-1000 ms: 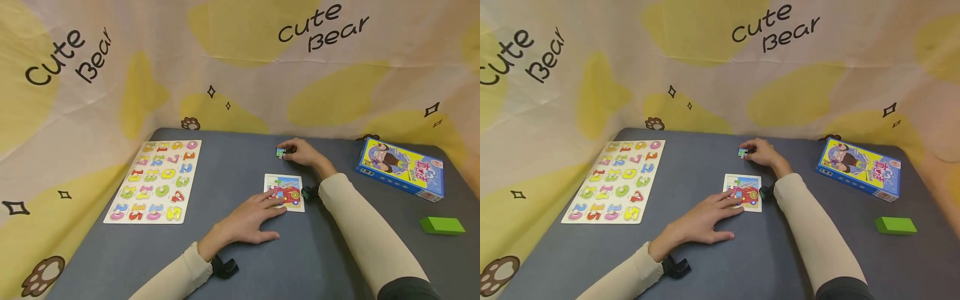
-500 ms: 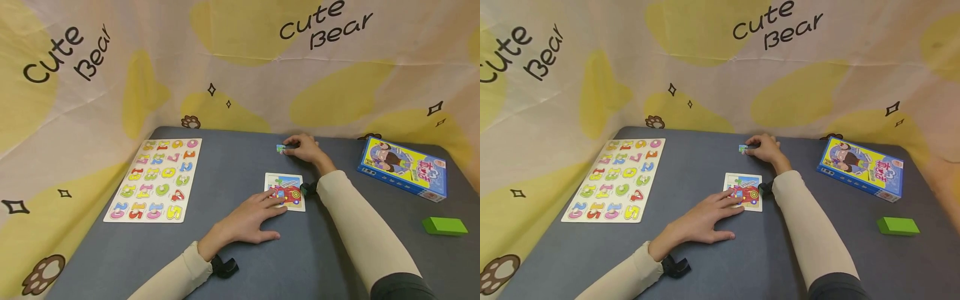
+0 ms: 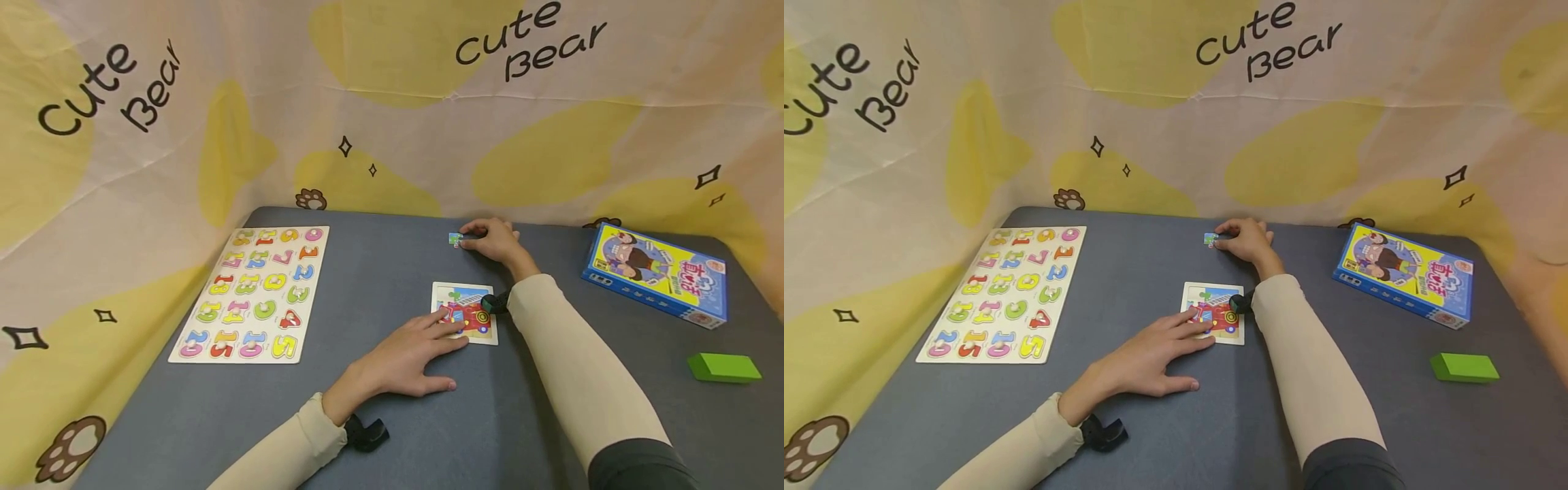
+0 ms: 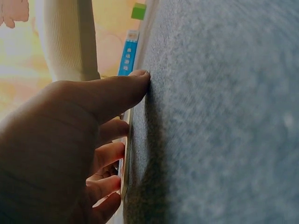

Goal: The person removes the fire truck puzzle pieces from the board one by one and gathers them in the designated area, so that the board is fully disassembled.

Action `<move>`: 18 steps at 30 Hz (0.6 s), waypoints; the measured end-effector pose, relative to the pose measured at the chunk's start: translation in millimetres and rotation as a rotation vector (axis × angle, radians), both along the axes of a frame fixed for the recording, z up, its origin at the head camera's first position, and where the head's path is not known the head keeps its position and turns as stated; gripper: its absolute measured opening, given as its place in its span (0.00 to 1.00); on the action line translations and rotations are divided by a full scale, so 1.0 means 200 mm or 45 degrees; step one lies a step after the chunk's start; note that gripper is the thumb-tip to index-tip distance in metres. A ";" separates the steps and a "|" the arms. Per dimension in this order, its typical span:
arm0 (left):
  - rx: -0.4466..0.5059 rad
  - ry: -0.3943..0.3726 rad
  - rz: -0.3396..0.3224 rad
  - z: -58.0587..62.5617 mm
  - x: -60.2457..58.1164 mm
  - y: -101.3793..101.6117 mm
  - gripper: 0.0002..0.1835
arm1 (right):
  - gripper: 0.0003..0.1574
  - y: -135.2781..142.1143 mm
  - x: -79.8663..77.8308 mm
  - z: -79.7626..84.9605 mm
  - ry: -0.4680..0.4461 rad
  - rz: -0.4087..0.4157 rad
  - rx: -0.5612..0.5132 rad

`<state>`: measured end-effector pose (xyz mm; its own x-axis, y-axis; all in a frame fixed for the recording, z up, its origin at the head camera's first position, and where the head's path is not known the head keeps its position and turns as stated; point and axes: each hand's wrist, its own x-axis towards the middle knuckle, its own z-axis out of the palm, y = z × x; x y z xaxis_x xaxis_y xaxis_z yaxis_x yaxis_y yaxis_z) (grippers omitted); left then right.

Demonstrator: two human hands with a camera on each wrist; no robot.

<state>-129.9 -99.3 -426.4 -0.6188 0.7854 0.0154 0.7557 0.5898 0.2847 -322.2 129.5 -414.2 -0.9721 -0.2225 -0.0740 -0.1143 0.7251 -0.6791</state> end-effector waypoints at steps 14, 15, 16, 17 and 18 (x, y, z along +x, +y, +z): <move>-0.026 -0.029 0.011 0.03 0.01 0.00 0.37 | 0.20 -0.02 -0.02 -0.03 0.045 -0.060 -0.025; -0.026 -0.028 0.012 0.03 0.01 0.00 0.37 | 0.21 -0.02 -0.02 -0.03 0.045 -0.062 -0.025; -0.024 -0.029 0.013 0.03 0.01 0.00 0.37 | 0.21 -0.02 -0.02 -0.03 0.046 -0.066 -0.023; -0.022 -0.028 0.014 0.03 0.01 0.00 0.37 | 0.21 -0.02 -0.02 -0.03 0.046 -0.070 -0.020; -0.020 -0.026 0.014 0.03 0.01 0.00 0.37 | 0.21 -0.02 -0.02 -0.03 0.047 -0.072 -0.016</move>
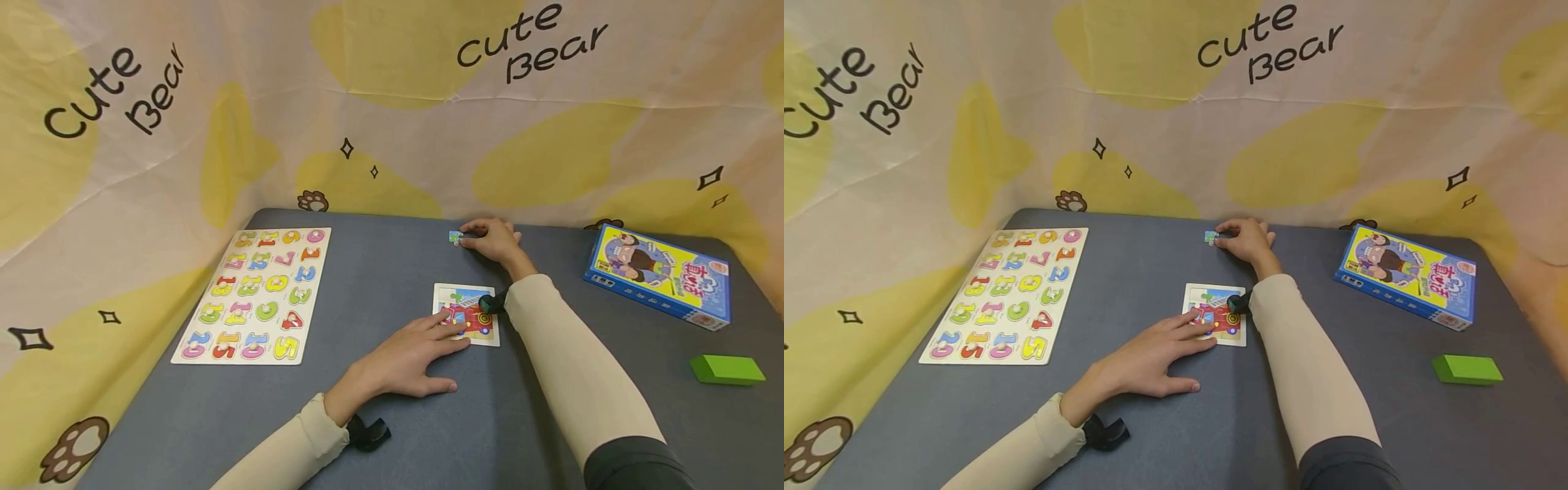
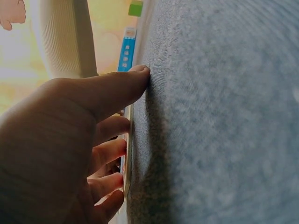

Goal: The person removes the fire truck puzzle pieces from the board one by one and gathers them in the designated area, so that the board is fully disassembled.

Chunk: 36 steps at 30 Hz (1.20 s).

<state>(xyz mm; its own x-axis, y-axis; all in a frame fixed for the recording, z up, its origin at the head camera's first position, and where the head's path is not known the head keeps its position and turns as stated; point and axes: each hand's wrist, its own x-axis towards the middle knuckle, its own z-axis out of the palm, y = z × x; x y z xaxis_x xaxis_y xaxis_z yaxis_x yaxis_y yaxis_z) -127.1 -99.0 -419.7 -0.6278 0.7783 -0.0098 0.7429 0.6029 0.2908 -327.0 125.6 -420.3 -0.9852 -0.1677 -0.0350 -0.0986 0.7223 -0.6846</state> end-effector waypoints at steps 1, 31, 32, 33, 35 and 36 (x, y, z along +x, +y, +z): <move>0.001 -0.001 0.000 0.00 0.00 0.00 0.37 | 0.21 0.00 0.00 0.00 -0.002 -0.003 0.001; 0.018 -0.036 -0.006 0.00 -0.01 0.00 0.38 | 0.21 0.10 0.04 0.01 -0.096 0.151 -0.305; 0.021 -0.039 -0.007 0.00 -0.01 0.00 0.38 | 0.21 0.11 0.06 0.01 -0.101 0.170 -0.296; 0.025 -0.042 -0.005 0.00 -0.01 0.00 0.38 | 0.20 0.12 0.07 0.01 -0.096 0.193 -0.279; 0.030 -0.046 -0.004 -0.01 -0.01 0.00 0.38 | 0.19 0.13 0.10 0.01 -0.074 0.221 -0.252; 0.034 -0.047 -0.004 -0.01 -0.01 0.00 0.38 | 0.19 0.13 0.11 0.01 -0.062 0.228 -0.245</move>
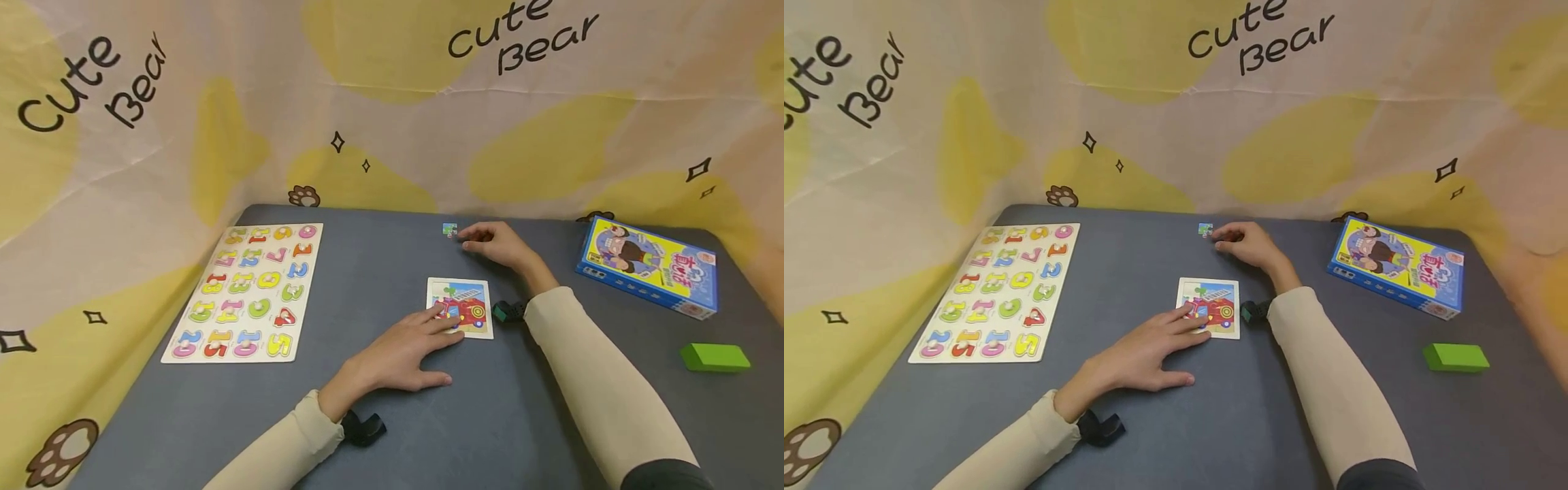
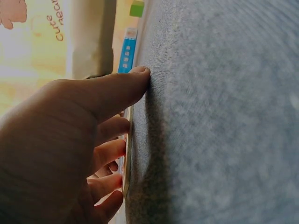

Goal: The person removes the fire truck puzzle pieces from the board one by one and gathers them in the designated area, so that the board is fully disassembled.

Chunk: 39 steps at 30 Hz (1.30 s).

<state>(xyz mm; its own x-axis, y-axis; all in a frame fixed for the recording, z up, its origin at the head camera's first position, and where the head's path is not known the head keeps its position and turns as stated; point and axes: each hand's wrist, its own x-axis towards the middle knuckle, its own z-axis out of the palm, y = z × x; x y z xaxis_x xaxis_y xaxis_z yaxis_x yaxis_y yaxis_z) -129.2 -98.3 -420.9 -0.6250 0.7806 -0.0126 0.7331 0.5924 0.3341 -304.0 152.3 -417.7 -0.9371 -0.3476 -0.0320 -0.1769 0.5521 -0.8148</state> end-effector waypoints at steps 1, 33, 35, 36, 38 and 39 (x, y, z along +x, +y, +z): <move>0.000 -0.001 0.002 0.00 0.00 0.00 0.38 | 0.19 0.00 0.02 0.00 0.022 0.012 0.003; -0.037 0.006 -0.016 0.00 0.00 0.01 0.37 | 0.23 0.01 0.35 -0.02 0.126 0.378 0.094; -0.046 0.019 -0.020 0.00 0.00 0.01 0.37 | 0.24 0.01 0.36 -0.02 0.125 0.379 0.086; -0.048 0.024 -0.020 0.00 0.00 0.01 0.36 | 0.24 0.01 0.36 -0.02 0.126 0.381 0.085; -0.052 0.040 -0.023 0.01 0.00 0.02 0.36 | 0.24 0.02 0.36 -0.02 0.128 0.385 0.091; -0.053 0.047 -0.024 0.01 0.00 0.02 0.35 | 0.24 0.02 0.36 -0.02 0.125 0.383 0.100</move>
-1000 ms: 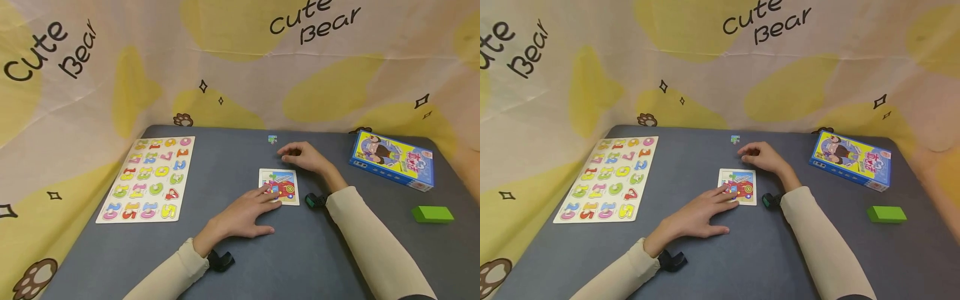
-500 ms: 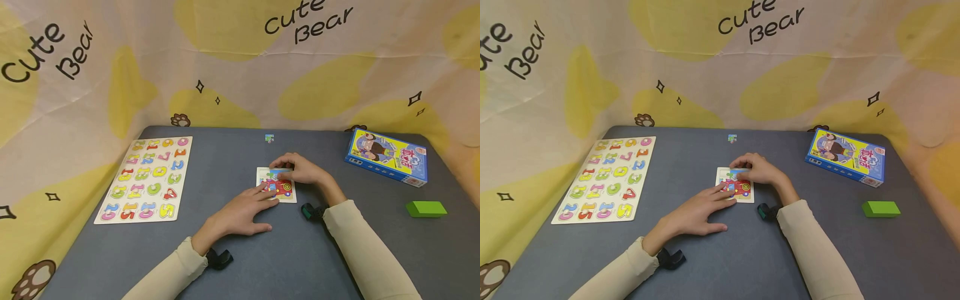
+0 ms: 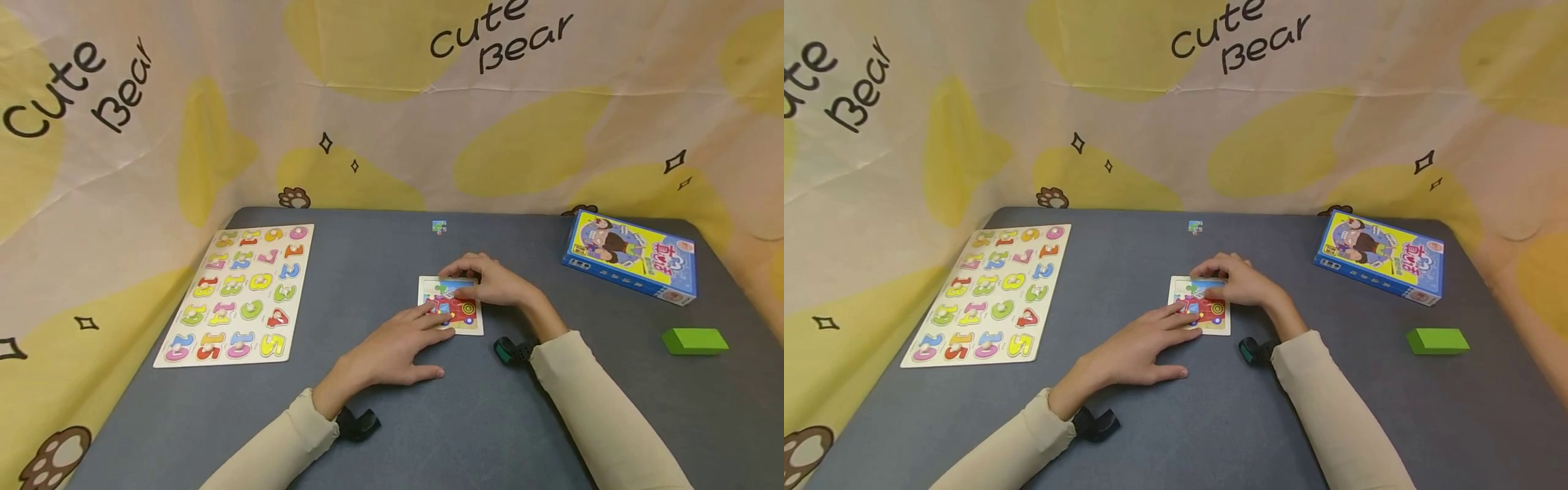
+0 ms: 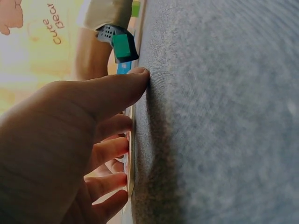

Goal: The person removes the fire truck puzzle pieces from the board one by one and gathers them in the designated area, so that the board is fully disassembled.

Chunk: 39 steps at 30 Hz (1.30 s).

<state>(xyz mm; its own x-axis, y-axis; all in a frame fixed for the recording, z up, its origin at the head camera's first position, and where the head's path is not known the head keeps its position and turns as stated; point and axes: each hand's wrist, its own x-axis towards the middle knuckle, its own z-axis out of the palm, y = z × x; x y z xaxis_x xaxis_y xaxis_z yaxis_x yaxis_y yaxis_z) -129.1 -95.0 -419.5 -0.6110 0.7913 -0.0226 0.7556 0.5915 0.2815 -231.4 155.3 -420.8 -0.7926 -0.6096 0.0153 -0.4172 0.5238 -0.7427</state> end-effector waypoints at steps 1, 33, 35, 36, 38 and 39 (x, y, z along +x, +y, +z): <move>0.000 0.005 0.000 0.00 0.00 0.00 0.35 | 0.24 0.00 0.00 0.00 0.001 0.001 0.009; 0.050 0.000 -0.009 0.01 0.00 0.00 0.34 | 0.28 -0.02 -0.01 0.03 0.032 0.152 0.207; 0.045 -0.005 0.000 0.02 0.00 0.00 0.34 | 0.28 -0.02 -0.01 0.04 0.027 0.147 0.203; 0.043 -0.009 0.004 0.02 0.00 0.00 0.33 | 0.28 -0.02 -0.01 0.04 0.022 0.144 0.202; 0.041 -0.017 0.013 0.02 0.00 0.00 0.33 | 0.28 -0.02 -0.01 0.03 0.014 0.137 0.200; 0.044 -0.019 0.017 0.02 0.00 0.00 0.33 | 0.28 -0.02 -0.01 0.03 0.012 0.137 0.198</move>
